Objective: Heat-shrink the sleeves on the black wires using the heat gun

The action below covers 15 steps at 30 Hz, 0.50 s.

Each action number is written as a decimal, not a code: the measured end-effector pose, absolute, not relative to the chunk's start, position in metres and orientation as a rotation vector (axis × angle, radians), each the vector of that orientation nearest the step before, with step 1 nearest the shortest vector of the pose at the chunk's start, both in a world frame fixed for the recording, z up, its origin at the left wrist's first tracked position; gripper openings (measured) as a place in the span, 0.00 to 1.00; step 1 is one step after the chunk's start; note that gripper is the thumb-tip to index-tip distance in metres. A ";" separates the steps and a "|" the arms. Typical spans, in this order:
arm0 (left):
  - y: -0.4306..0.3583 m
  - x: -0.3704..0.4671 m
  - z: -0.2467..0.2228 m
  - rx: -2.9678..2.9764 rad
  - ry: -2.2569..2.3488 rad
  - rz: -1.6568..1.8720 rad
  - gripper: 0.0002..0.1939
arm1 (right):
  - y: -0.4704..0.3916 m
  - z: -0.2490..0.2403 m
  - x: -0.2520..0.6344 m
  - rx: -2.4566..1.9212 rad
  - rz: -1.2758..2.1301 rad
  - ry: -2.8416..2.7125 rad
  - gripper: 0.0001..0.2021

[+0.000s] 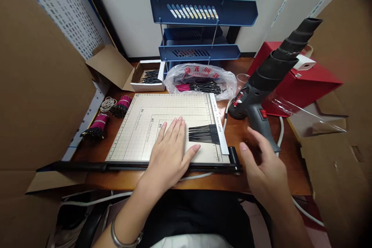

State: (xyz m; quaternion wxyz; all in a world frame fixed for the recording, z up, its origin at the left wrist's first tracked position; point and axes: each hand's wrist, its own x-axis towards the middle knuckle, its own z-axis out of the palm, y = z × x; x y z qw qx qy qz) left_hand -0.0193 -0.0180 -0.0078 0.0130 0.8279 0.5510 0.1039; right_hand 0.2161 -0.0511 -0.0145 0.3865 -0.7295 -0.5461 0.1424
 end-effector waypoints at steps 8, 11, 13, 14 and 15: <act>-0.012 -0.015 -0.014 2.585 1.691 0.270 0.38 | -0.005 -0.004 0.255 -1.971 -0.002 -1.532 0.38; -0.013 -0.017 -0.014 2.586 1.688 0.270 0.37 | 0.009 -0.007 0.257 -2.080 0.068 -1.548 0.37; -0.012 -0.018 -0.013 2.578 1.687 0.258 0.38 | 0.013 -0.011 0.254 -2.101 0.080 -1.547 0.34; -0.012 -0.017 -0.012 2.568 1.687 0.254 0.39 | 0.014 -0.013 0.252 -2.095 0.072 -1.547 0.33; -0.011 -0.016 -0.010 2.552 1.693 0.257 0.40 | 0.014 -0.014 0.250 -2.084 0.059 -1.544 0.33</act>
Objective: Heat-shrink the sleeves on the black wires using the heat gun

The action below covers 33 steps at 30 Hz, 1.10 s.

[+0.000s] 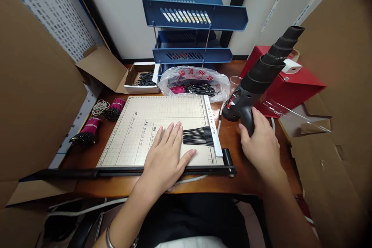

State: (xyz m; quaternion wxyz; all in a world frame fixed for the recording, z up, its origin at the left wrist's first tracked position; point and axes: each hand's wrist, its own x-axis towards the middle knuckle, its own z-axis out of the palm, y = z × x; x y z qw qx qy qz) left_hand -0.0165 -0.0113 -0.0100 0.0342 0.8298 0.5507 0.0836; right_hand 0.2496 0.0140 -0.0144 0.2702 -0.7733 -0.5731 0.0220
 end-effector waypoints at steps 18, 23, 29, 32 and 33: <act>0.014 0.042 -0.007 2.640 1.419 0.195 0.32 | 0.014 -0.023 0.248 -2.023 0.047 -1.539 0.34; 0.010 0.042 -0.003 2.671 1.425 0.249 0.32 | 0.011 -0.018 0.248 -2.021 0.077 -1.472 0.37; -0.010 -0.005 0.001 2.572 1.730 0.543 0.31 | 0.008 -0.016 0.249 -2.094 0.063 -1.514 0.33; -0.019 -0.028 -0.008 2.453 1.841 0.521 0.31 | 0.007 -0.021 0.248 -2.085 0.046 -1.550 0.33; -0.020 -0.031 -0.011 2.443 1.833 0.481 0.31 | 0.007 -0.022 0.248 -2.085 0.034 -1.556 0.34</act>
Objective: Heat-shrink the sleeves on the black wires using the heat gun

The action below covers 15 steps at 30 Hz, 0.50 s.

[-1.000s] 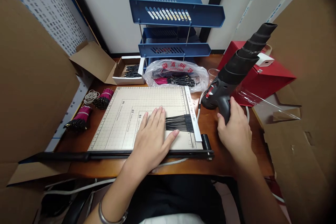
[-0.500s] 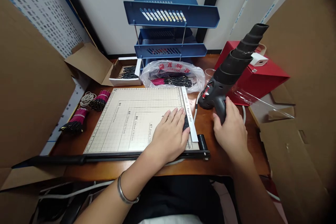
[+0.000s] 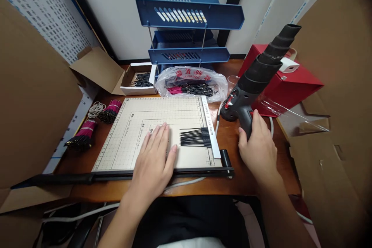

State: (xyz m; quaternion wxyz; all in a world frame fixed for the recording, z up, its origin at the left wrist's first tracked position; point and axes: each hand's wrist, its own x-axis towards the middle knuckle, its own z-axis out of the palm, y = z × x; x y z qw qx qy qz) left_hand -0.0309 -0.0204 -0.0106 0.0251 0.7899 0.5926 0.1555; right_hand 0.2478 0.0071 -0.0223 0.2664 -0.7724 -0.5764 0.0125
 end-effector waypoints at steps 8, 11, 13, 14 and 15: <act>-0.003 -0.016 -0.006 2.429 1.707 0.294 0.31 | 0.005 -0.022 0.249 -2.092 0.018 -1.580 0.35; -0.003 -0.015 -0.005 2.457 1.684 0.281 0.31 | 0.005 -0.022 0.251 -2.105 0.031 -1.575 0.35; -0.004 -0.016 -0.006 2.472 1.682 0.281 0.31 | 0.006 -0.024 0.253 -2.117 0.055 -1.571 0.35; -0.005 -0.016 -0.007 2.476 1.681 0.277 0.31 | 0.006 -0.024 0.252 -2.103 0.044 -1.562 0.35; -0.005 -0.016 -0.007 2.478 1.681 0.276 0.31 | 0.006 -0.024 0.251 -2.065 0.001 -1.546 0.36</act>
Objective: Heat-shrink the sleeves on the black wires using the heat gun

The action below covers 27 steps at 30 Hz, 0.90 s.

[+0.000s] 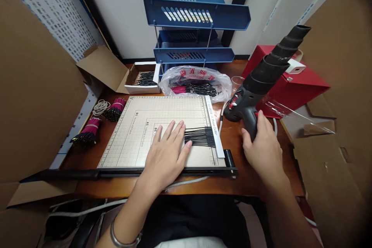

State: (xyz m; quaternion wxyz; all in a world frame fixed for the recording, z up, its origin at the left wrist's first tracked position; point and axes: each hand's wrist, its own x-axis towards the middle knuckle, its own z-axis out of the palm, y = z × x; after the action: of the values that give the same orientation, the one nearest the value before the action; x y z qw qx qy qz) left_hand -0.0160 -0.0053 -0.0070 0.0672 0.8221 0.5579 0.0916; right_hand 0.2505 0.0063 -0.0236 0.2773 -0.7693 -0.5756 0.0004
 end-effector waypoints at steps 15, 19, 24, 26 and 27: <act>0.000 -0.013 -0.001 2.377 1.671 0.356 0.30 | 0.023 -0.019 0.181 -1.691 0.290 -1.921 0.15; 0.002 -0.010 -0.001 2.352 1.669 0.304 0.30 | 0.035 -0.019 0.185 -1.717 0.341 -1.956 0.11; -0.002 -0.010 -0.004 2.378 1.722 0.306 0.31 | 0.033 -0.020 0.185 -1.723 0.368 -1.973 0.10; -0.004 -0.011 -0.005 2.410 1.710 0.306 0.30 | 0.032 -0.022 0.185 -1.708 0.362 -1.977 0.10; -0.004 -0.012 -0.005 2.425 1.705 0.303 0.30 | 0.032 -0.023 0.185 -1.705 0.360 -1.976 0.10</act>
State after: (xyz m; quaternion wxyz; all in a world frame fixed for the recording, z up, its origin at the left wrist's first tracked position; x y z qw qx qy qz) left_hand -0.0116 -0.0040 -0.0054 0.0806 0.8111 0.5703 0.1013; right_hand 0.1849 0.0324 -0.0226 0.2506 -0.6265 -0.7261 0.1324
